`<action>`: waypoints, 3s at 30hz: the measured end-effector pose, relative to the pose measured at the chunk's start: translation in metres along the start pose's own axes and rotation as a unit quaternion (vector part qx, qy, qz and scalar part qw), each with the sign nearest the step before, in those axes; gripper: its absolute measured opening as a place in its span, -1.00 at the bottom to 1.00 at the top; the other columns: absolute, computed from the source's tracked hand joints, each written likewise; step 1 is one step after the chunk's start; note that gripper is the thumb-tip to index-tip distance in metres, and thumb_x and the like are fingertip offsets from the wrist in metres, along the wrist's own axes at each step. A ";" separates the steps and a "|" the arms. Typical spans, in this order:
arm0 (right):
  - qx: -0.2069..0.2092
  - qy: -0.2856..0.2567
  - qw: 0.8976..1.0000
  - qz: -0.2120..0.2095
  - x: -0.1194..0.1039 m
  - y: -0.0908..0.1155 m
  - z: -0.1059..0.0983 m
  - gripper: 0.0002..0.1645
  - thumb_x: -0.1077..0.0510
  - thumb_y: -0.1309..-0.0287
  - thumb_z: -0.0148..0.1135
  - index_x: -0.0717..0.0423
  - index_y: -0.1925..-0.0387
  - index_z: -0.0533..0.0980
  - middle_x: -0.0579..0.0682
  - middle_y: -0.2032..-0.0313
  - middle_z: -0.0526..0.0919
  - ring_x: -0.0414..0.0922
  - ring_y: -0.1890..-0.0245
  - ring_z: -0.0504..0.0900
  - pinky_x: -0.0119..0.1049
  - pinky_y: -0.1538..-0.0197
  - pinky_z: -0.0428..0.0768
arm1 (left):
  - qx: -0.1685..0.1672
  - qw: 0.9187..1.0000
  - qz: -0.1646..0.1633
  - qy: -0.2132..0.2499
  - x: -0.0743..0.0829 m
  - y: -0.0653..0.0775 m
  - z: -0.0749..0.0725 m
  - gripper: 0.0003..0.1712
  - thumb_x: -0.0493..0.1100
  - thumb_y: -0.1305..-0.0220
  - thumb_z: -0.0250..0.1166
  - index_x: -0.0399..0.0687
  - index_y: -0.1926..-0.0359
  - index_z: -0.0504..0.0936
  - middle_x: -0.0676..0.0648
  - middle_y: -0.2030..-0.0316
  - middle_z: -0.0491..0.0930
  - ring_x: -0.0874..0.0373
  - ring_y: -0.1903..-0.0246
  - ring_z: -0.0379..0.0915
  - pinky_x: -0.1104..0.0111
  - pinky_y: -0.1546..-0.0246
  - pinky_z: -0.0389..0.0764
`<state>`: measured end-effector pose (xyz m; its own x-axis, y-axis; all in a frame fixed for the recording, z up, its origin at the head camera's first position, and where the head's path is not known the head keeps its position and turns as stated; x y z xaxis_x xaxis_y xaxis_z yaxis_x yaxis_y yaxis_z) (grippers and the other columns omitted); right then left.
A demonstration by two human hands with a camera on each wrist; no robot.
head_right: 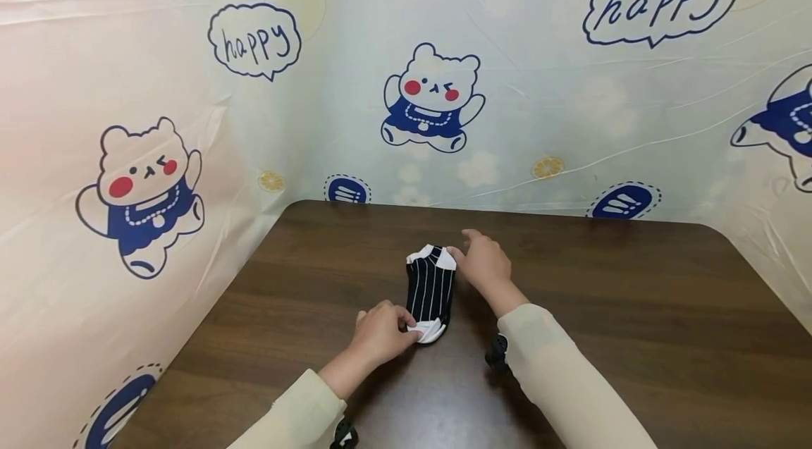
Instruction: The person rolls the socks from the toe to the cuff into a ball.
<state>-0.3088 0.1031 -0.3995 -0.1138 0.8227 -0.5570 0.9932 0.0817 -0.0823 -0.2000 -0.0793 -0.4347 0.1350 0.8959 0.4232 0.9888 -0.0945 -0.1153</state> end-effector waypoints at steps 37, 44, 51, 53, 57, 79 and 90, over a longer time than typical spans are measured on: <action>0.003 0.166 0.929 -0.332 -0.009 0.106 0.027 -0.78 0.12 0.16 0.50 0.01 0.36 0.67 -0.12 0.33 0.66 -0.10 0.29 0.58 -0.12 0.26 0.44 | -0.062 0.997 0.022 -0.039 0.011 0.003 -0.014 -0.81 -0.07 0.01 0.41 -0.02 0.34 0.73 0.01 0.38 0.53 0.07 0.33 0.46 0.18 0.30 0.22; 0.007 0.175 0.930 -0.324 -0.007 0.110 0.030 -0.83 0.17 0.16 0.50 0.00 0.43 0.66 -0.13 0.40 0.62 -0.12 0.34 0.55 -0.16 0.30 0.43 | -0.051 0.994 0.047 -0.083 0.014 0.005 -0.014 -0.70 0.01 0.18 0.52 0.01 0.38 0.71 0.03 0.42 0.46 0.10 0.38 0.42 0.21 0.32 0.19; 0.034 0.169 0.928 -0.331 -0.005 0.111 0.033 -0.83 0.19 0.19 0.52 -0.02 0.49 0.65 -0.16 0.45 0.59 -0.15 0.41 0.53 -0.23 0.38 0.39 | 0.009 0.988 0.105 -0.115 0.020 0.007 -0.010 -0.69 -0.01 0.23 0.57 0.09 0.38 0.71 0.10 0.43 0.50 0.17 0.42 0.36 0.25 0.36 0.15; 0.036 0.165 0.929 -0.329 -0.005 0.111 0.033 -0.83 0.20 0.18 0.51 -0.02 0.49 0.65 -0.16 0.46 0.59 -0.15 0.41 0.52 -0.24 0.39 0.39 | 0.020 0.986 0.119 -0.116 0.020 0.007 -0.008 -0.69 -0.04 0.26 0.58 0.10 0.39 0.71 0.12 0.44 0.52 0.19 0.45 0.35 0.26 0.37 0.15; 0.036 0.159 0.932 -0.323 -0.005 0.112 0.033 -0.85 0.20 0.15 0.50 -0.01 0.48 0.64 -0.16 0.47 0.60 -0.16 0.43 0.52 -0.24 0.40 0.40 | 0.025 0.984 0.133 -0.117 0.019 0.007 -0.004 -0.70 -0.07 0.26 0.58 0.10 0.39 0.72 0.13 0.46 0.56 0.20 0.47 0.36 0.26 0.37 0.15; -0.061 0.053 0.971 -0.227 -0.002 0.101 0.027 -0.83 0.22 -0.03 0.36 -0.01 0.54 0.51 -0.26 0.63 0.47 -0.22 0.60 0.44 -0.26 0.52 0.40 | -0.002 0.990 0.118 -0.075 0.012 -0.005 0.002 -0.84 -0.07 0.03 0.46 0.18 0.63 0.64 0.24 0.64 0.54 0.26 0.57 0.46 0.26 0.36 0.18; -0.036 0.061 0.974 -0.214 -0.002 0.104 0.027 -0.82 0.18 0.00 0.39 -0.04 0.47 0.50 -0.29 0.58 0.54 -0.24 0.54 0.51 -0.24 0.42 0.41 | -0.052 0.990 0.104 -0.081 0.018 -0.015 -0.004 -0.92 -0.11 0.00 0.43 0.16 0.57 0.73 0.17 0.54 0.63 0.20 0.50 0.50 0.25 0.36 0.20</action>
<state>-0.2062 0.0951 -0.4289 -0.5183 0.7654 -0.3816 0.8552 0.4668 -0.2253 -0.2118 -0.0637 -0.4221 0.3336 0.9089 0.2501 0.9427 -0.3215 -0.0889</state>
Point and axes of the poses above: each hand's wrist, its own y-axis away from the middle knuckle, its own z-axis out of the palm, x = y × z, the point moved 1 cm from there along -y, towards the middle knuckle
